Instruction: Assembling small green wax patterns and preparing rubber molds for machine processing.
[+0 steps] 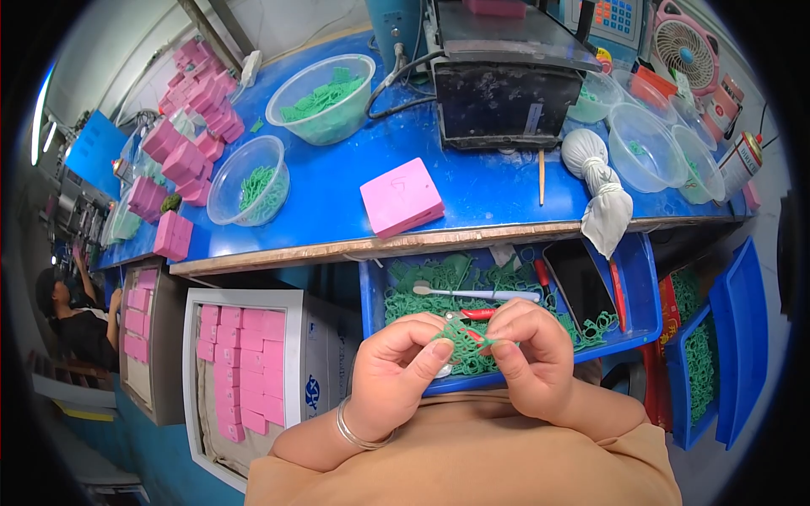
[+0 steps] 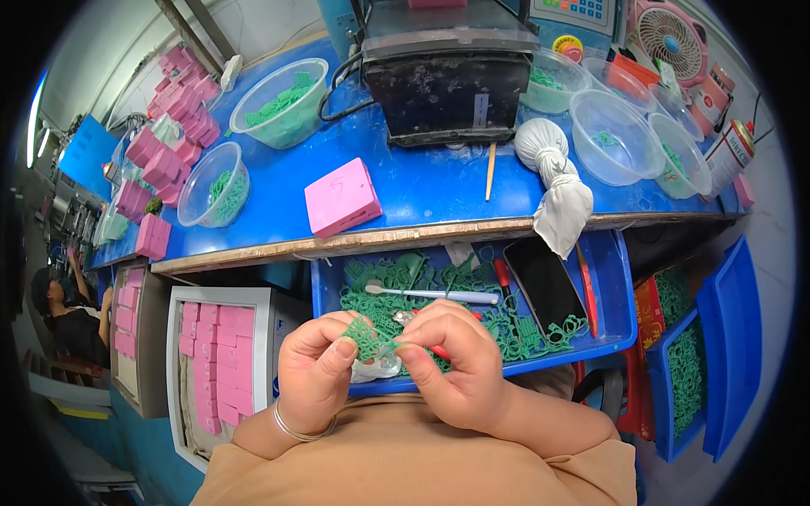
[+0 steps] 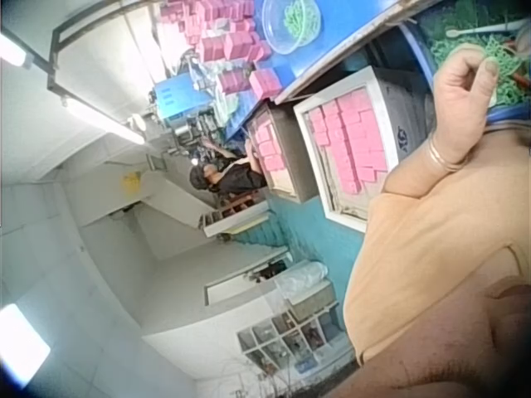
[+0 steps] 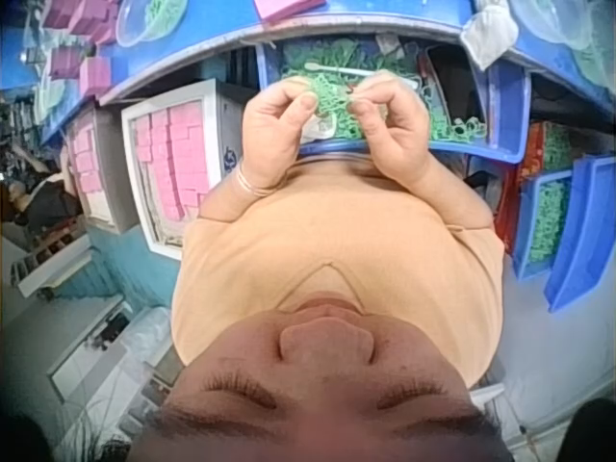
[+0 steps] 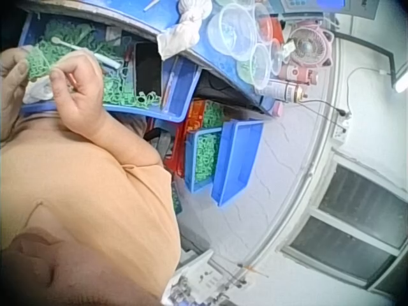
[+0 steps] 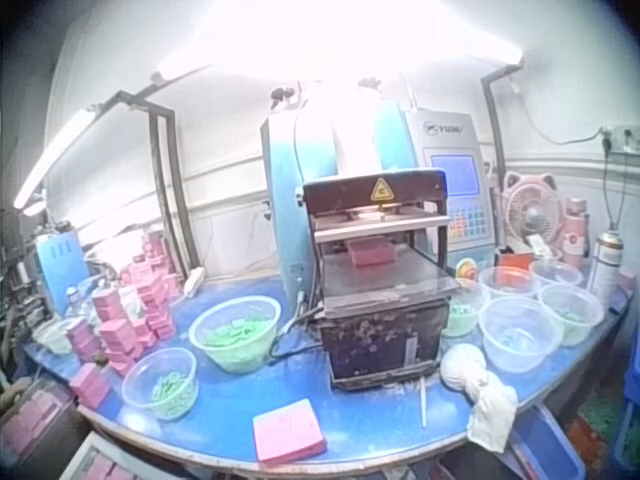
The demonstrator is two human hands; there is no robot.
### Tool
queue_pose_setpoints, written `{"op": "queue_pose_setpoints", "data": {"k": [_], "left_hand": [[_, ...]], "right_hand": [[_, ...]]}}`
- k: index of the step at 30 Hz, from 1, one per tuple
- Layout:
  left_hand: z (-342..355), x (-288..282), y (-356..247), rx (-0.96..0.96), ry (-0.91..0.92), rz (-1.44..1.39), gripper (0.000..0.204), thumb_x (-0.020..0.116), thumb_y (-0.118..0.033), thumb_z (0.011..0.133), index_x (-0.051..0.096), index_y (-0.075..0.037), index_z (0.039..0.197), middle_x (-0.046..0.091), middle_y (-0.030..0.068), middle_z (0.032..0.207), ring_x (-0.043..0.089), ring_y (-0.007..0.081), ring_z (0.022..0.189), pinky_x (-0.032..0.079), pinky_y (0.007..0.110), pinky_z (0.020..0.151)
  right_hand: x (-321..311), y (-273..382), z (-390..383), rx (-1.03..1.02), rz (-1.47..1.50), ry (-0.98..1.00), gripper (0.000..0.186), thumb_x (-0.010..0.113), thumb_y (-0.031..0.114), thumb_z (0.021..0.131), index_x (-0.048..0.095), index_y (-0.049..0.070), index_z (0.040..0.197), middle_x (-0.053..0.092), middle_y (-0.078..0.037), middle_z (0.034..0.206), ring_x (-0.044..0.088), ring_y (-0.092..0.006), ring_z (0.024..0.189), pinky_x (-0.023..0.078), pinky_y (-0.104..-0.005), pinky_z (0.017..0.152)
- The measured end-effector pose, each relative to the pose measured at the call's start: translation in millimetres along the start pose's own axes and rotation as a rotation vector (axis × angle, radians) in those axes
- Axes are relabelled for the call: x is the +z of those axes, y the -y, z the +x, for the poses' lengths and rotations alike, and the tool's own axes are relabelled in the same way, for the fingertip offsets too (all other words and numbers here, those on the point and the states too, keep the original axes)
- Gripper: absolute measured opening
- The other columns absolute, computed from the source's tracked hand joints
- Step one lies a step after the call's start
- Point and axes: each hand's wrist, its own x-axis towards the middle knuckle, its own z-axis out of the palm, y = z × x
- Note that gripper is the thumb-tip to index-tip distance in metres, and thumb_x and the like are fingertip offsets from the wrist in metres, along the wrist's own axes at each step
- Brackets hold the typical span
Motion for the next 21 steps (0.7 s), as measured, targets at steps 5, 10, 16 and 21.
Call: {"op": "queue_pose_setpoints", "data": {"k": [5, 10, 16, 21], "left_hand": [[0.9, 1.0, -2.8, -0.003, 0.066, -0.015, 0.012, 0.06, -0.011, 0.084, 0.057, 0.0, 0.078, 0.057, 0.0083, 0.083, 0.05, 0.0163, 0.08, 0.041, 0.03, 0.072], [1.2, 0.9, -5.1, -0.045, 0.111, 0.033, 0.012, 0.06, -0.01, 0.083, 0.057, 0.0, 0.078, 0.058, 0.0086, 0.083, 0.051, 0.0171, 0.08, 0.042, 0.029, 0.071], [2.1, -1.9, -3.2, -0.019, 0.195, 0.094, 0.013, 0.06, -0.011, 0.084, 0.058, 0.0, 0.08, 0.058, 0.0092, 0.085, 0.053, 0.0175, 0.081, 0.044, 0.029, 0.071], [1.1, -7.5, 0.8, -0.005, 0.221, 0.163, 0.021, 0.057, -0.019, 0.087, 0.059, 0.002, 0.084, 0.058, 0.0107, 0.088, 0.054, 0.0183, 0.083, 0.044, 0.03, 0.074]], "right_hand": [[0.5, 1.7, -0.5, 0.032, 0.031, -0.012, 0.005, 0.058, 0.003, 0.08, 0.053, 0.002, 0.082, 0.058, -0.009, 0.078, 0.052, -0.0199, 0.067, 0.041, -0.0288, 0.061], [0.4, 0.5, 0.5, 0.022, 0.036, -0.037, 0.005, 0.056, 0.004, 0.083, 0.053, 0.001, 0.086, 0.058, -0.009, 0.081, 0.053, -0.0193, 0.069, 0.042, -0.0289, 0.063], [-0.1, 2.4, 1.4, 0.066, 0.069, -0.024, 0.006, 0.054, 0.004, 0.084, 0.053, 0.001, 0.088, 0.056, -0.009, 0.083, 0.052, -0.0174, 0.073, 0.042, -0.0272, 0.066], [-0.5, 2.8, 0.9, 0.133, 0.163, -0.023, 0.005, 0.053, 0.003, 0.084, 0.052, 0.0, 0.088, 0.056, -0.009, 0.084, 0.051, -0.0159, 0.075, 0.041, -0.0264, 0.068]]}}
